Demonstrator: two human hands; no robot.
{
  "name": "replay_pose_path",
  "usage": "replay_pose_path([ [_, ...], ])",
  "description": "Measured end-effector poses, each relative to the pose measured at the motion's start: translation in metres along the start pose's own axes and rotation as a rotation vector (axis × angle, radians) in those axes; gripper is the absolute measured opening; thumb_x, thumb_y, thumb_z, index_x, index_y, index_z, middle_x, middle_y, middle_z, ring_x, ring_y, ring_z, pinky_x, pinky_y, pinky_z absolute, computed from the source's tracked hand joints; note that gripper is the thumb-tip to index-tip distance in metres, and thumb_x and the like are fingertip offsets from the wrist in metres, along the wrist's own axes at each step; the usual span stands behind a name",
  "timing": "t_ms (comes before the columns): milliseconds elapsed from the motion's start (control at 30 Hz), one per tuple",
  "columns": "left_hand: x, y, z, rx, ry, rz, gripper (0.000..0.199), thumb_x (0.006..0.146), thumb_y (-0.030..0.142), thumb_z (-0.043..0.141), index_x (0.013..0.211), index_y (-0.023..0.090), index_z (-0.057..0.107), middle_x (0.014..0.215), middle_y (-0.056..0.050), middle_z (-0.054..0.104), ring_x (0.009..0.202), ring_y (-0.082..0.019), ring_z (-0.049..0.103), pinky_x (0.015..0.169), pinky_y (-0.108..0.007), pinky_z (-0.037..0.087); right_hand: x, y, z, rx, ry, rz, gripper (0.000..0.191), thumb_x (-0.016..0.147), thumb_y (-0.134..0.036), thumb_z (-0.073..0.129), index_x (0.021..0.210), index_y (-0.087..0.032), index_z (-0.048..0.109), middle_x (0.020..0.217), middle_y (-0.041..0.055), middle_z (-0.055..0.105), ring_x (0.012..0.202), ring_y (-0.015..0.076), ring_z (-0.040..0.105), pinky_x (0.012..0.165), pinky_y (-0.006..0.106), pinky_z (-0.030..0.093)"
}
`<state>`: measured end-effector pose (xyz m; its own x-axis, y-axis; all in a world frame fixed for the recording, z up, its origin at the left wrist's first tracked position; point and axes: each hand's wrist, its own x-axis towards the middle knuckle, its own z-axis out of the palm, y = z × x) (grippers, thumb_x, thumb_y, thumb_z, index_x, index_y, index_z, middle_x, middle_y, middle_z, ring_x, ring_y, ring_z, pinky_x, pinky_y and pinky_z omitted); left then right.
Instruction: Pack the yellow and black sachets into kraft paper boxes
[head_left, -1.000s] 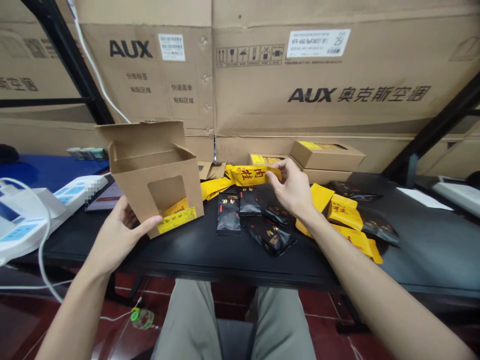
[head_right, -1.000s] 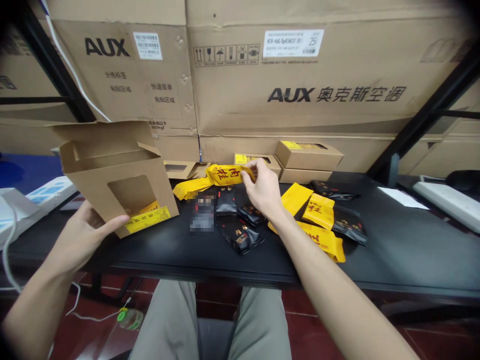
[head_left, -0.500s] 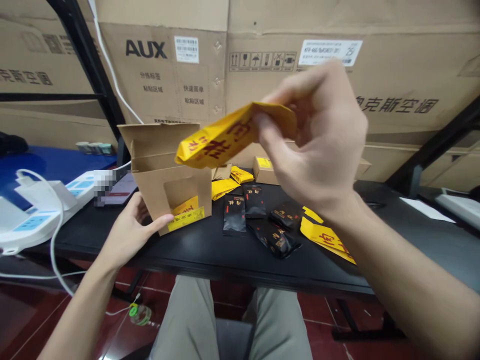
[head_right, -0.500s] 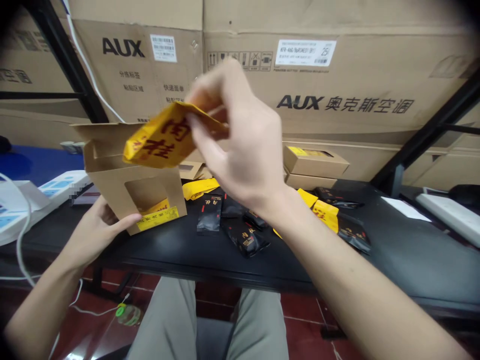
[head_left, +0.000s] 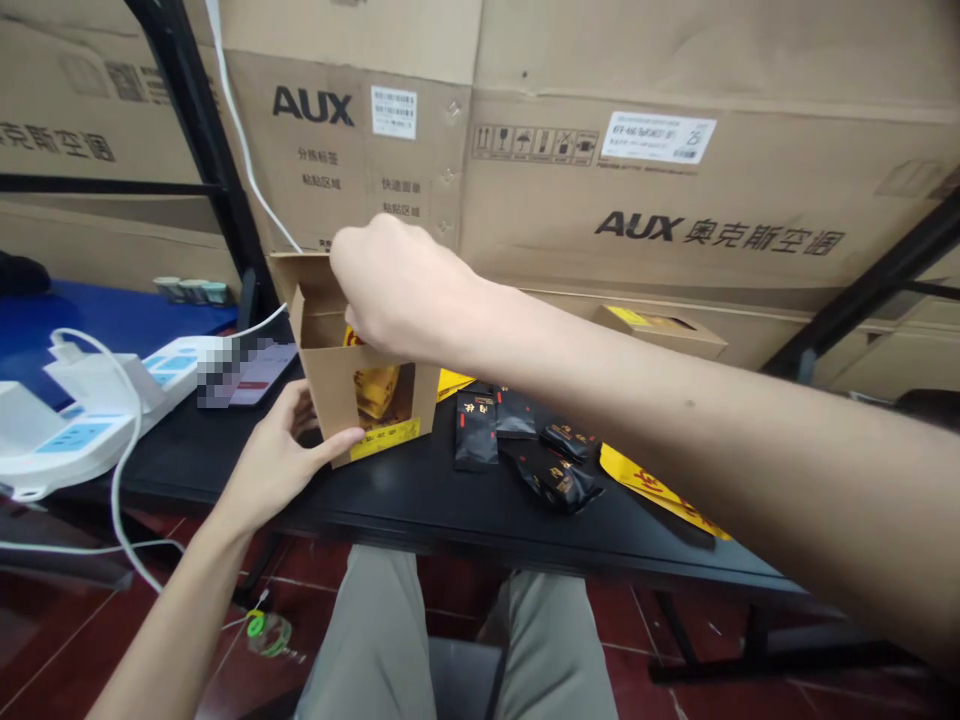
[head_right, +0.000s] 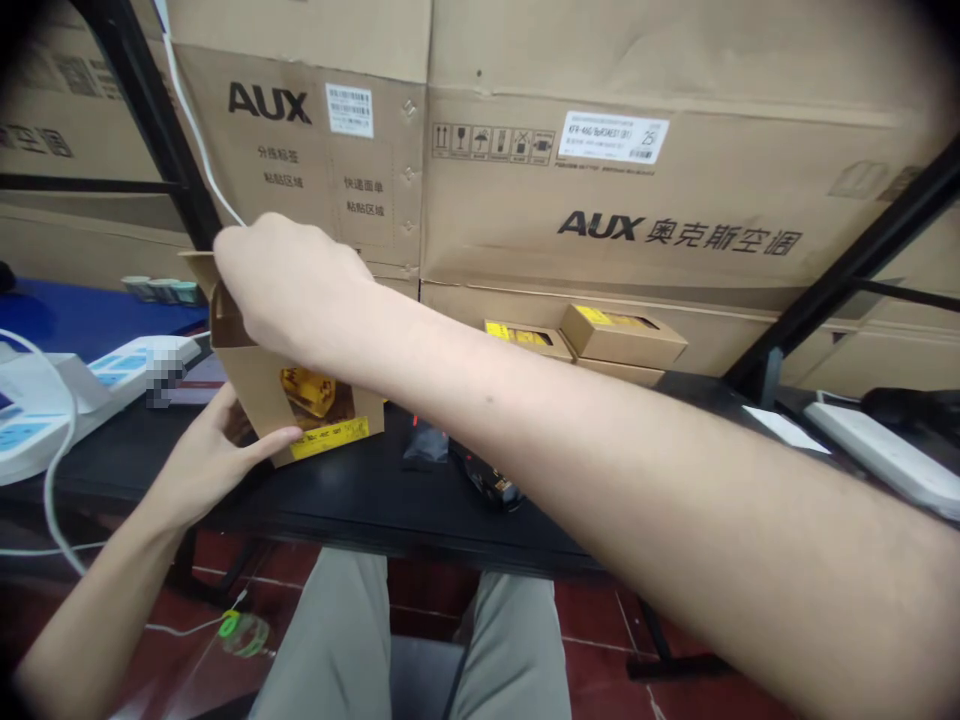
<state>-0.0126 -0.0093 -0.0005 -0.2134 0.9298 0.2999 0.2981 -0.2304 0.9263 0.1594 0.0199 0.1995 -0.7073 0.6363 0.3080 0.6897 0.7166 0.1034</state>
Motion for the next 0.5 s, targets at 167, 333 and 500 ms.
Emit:
replay_pose_path([
  [167, 0.001, -0.002, -0.001, 0.032, 0.009, 0.009, 0.071, 0.067, 0.055, 0.090, 0.126, 0.028, 0.060, 0.134, -0.009, 0.072, 0.126, -0.035, 0.068, 0.111, -0.056, 0.054, 0.020, -0.010, -0.005, -0.089, -0.203, -0.012, 0.024, 0.079, 0.002, 0.064, 0.097, -0.010, 0.074, 0.093, 0.0111, 0.076, 0.108, 0.0299, 0.076, 0.089, 0.033, 0.061],
  [333, 0.001, -0.008, -0.002, 0.038, 0.010, 0.043, 0.074, 0.069, 0.055, 0.090, 0.130, 0.027, 0.059, 0.135, -0.010, 0.072, 0.125, -0.034, 0.069, 0.110, -0.055, 0.055, 0.029, -0.016, -0.009, -0.074, -0.238, 0.132, 0.023, 0.075, 0.004, 0.069, 0.059, -0.013, 0.065, 0.064, 0.0019, 0.067, 0.101, 0.0295, 0.078, 0.090, 0.035, 0.061],
  [500, 0.002, -0.010, -0.002, 0.038, 0.004, 0.063, 0.072, 0.071, 0.054, 0.088, 0.131, 0.026, 0.059, 0.133, -0.010, 0.074, 0.125, -0.033, 0.070, 0.109, -0.052, 0.056, 0.033, -0.018, -0.017, -0.316, -0.240, 0.010, 0.032, 0.079, 0.001, 0.069, 0.053, -0.013, 0.057, 0.057, -0.0036, 0.062, 0.104, 0.0247, 0.077, 0.097, 0.037, 0.058],
])
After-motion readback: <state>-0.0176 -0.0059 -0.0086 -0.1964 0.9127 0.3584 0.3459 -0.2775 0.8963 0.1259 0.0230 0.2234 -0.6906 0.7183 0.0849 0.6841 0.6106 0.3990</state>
